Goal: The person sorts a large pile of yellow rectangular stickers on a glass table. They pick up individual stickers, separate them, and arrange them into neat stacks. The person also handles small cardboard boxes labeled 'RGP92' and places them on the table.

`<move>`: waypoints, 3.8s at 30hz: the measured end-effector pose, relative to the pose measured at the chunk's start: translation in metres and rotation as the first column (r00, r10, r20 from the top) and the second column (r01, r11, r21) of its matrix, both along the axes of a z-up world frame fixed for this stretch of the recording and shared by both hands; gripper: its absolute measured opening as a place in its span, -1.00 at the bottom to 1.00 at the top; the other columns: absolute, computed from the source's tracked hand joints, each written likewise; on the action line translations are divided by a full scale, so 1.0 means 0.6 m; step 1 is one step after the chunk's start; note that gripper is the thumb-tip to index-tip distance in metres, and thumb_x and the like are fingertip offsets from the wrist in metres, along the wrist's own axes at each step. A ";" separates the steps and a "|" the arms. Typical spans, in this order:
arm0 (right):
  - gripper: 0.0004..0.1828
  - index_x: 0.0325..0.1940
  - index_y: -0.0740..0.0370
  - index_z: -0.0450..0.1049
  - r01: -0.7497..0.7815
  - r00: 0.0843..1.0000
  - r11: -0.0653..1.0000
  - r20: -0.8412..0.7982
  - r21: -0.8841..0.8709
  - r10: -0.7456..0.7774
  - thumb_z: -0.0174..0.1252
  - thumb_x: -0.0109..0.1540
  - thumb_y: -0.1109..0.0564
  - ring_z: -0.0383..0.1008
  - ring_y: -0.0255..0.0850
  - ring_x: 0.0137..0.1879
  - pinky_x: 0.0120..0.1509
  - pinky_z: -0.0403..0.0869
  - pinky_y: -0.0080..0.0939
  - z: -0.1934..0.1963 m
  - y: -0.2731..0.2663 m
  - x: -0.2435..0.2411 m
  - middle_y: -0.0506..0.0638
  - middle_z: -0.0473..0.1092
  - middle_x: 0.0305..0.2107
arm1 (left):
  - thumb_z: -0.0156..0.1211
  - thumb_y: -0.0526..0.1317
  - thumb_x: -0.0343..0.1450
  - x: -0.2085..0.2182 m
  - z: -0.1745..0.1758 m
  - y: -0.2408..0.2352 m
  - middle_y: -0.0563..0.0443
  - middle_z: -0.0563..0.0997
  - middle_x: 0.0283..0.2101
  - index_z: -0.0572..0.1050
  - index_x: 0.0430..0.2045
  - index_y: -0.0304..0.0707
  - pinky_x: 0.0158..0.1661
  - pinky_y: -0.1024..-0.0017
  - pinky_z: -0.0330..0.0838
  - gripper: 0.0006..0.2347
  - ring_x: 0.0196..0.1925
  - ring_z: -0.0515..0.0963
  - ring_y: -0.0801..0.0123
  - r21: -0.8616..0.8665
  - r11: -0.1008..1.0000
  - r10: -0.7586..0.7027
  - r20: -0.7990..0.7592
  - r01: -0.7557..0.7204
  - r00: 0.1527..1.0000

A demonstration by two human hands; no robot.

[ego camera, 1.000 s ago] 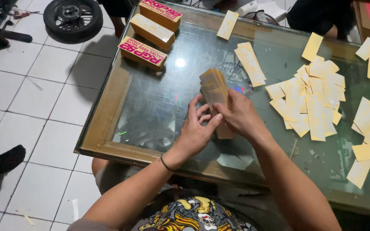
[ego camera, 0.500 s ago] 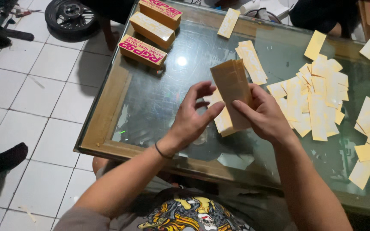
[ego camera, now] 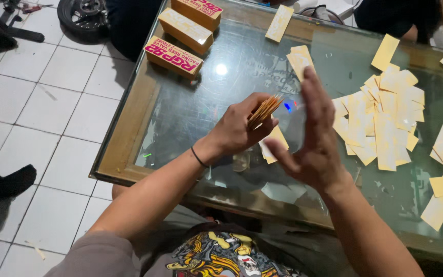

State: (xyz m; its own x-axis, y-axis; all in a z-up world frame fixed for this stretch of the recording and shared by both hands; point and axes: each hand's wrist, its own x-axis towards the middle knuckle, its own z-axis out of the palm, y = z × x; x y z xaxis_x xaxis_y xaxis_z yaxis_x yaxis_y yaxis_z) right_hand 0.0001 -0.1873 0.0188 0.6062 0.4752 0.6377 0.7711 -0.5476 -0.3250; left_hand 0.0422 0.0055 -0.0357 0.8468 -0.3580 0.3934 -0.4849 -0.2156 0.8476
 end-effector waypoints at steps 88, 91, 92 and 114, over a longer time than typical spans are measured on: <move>-0.12 0.61 -0.05 0.10 0.006 0.999 0.955 -0.032 -0.298 -0.017 0.18 0.31 -0.39 -0.40 0.10 0.71 0.72 -0.40 0.24 -0.024 0.016 0.024 0.17 -0.24 0.58 | 0.17 -0.05 0.41 0.013 -0.061 -0.009 0.14 0.37 -0.51 0.31 -0.27 -0.09 -0.40 0.36 0.30 -0.78 -0.49 0.30 0.42 -0.142 0.981 0.129 -0.017 -0.130 0.992; 0.01 0.63 0.06 -0.06 0.007 0.997 0.956 -0.067 -0.294 -0.027 0.19 0.28 -0.38 -0.11 0.17 0.67 0.65 -0.12 0.25 -0.054 0.026 0.034 0.25 -0.15 0.55 | 0.01 0.03 0.47 0.021 -0.040 -0.016 0.03 0.59 -0.42 0.50 -0.24 -0.20 -0.32 0.32 0.43 -0.71 -0.39 0.59 0.36 -0.085 0.963 0.249 -0.071 -0.255 0.966; -0.04 0.57 0.10 0.07 0.089 0.995 0.968 -0.020 -0.234 -0.096 0.29 0.21 -0.25 0.09 0.11 0.50 0.52 0.02 0.19 -0.068 0.034 0.040 0.19 0.06 0.38 | 0.05 -0.02 0.49 0.022 -0.024 -0.021 -0.07 0.64 -0.38 0.49 -0.29 -0.24 -0.25 0.33 0.49 -0.75 -0.34 0.60 0.40 -0.314 0.898 0.241 -0.235 -0.308 0.942; -0.72 0.21 -0.08 0.43 0.209 0.958 0.767 -0.030 -0.606 -0.285 -0.07 0.45 -0.02 0.57 -0.03 0.11 0.26 0.41 0.06 -0.130 -0.062 0.115 -0.04 0.50 -0.11 | 0.43 -0.05 0.35 0.077 -0.117 0.029 -0.19 0.59 0.09 0.33 0.30 -0.27 0.27 0.10 0.36 -0.37 0.19 0.56 -0.01 0.183 0.981 0.016 0.219 -0.057 0.976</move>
